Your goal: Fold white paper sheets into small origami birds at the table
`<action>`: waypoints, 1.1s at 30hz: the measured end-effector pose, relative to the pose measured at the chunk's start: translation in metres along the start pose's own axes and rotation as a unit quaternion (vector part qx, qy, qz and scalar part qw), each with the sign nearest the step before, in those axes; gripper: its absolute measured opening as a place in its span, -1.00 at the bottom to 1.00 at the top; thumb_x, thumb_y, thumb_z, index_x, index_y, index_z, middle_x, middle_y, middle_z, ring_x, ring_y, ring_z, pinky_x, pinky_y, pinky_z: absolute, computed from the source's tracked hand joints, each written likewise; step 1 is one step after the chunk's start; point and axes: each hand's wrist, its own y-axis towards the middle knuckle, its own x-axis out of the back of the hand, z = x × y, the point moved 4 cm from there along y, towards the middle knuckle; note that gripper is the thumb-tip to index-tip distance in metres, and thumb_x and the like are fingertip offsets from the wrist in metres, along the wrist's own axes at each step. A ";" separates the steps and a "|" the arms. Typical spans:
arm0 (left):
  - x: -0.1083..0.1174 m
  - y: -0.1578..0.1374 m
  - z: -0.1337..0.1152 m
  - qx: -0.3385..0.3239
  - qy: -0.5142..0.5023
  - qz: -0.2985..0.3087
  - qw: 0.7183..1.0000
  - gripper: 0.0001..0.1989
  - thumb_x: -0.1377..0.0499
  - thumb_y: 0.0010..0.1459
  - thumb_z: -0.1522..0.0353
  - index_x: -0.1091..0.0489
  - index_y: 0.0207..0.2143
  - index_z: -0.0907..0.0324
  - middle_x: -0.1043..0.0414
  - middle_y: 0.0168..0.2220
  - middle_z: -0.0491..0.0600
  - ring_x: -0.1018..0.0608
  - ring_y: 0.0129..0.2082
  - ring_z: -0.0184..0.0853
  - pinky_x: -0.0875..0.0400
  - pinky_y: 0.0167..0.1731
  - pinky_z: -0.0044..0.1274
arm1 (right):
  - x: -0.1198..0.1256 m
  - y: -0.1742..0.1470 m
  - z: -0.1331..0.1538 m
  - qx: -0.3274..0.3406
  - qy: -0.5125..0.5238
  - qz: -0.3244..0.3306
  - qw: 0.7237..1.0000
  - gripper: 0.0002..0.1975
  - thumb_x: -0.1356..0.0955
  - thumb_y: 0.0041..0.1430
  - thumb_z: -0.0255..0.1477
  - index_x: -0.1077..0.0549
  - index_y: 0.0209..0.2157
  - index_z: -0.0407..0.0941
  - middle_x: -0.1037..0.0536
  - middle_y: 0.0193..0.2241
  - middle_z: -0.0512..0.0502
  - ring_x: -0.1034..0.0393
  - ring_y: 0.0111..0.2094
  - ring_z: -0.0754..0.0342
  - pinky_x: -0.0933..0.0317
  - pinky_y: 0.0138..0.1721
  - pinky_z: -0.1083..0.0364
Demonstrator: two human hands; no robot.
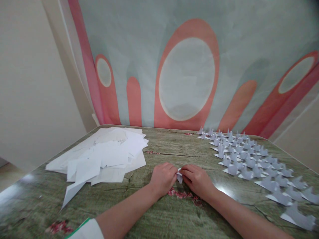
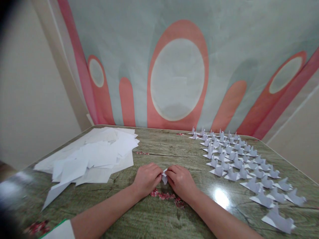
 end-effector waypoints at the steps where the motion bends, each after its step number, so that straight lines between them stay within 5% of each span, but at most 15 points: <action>1: 0.000 0.000 0.000 0.004 -0.003 0.001 1.000 -0.92 -0.08 0.12 0.40 -0.37 -0.38 0.16 -0.44 -0.38 -0.07 -0.43 -0.32 -0.30 -0.26 -0.34 -0.52 | -0.001 0.000 0.000 -0.002 -0.006 -0.004 1.000 -0.82 -0.29 0.12 -0.55 -0.48 -0.26 -0.10 -0.50 -0.34 -0.09 -0.35 -0.29 0.04 -0.22 -0.23 0.08; 20: -0.001 0.001 0.012 0.127 -0.077 0.000 0.989 -0.93 -0.18 0.00 0.33 -0.37 -0.42 0.11 -0.39 -0.35 -0.12 -0.42 -0.28 -0.33 -0.24 -0.35 -0.56 | -0.003 -0.002 0.003 -0.005 -0.013 -0.039 0.999 -0.86 -0.30 0.12 -0.55 -0.46 -0.28 -0.11 -0.49 -0.36 -0.07 -0.34 -0.32 0.05 -0.19 -0.26 0.08; 33: 0.001 0.000 0.015 0.133 -0.148 0.020 0.980 -0.81 -0.06 0.10 0.29 -0.46 -0.41 0.09 -0.42 -0.41 -0.13 -0.45 -0.40 -0.38 -0.25 -0.39 -0.59 | -0.003 0.001 -0.002 -0.052 0.001 -0.036 0.998 -0.90 -0.31 0.11 -0.53 -0.47 -0.34 -0.11 -0.49 -0.39 -0.07 -0.34 -0.32 0.06 -0.20 -0.26 0.10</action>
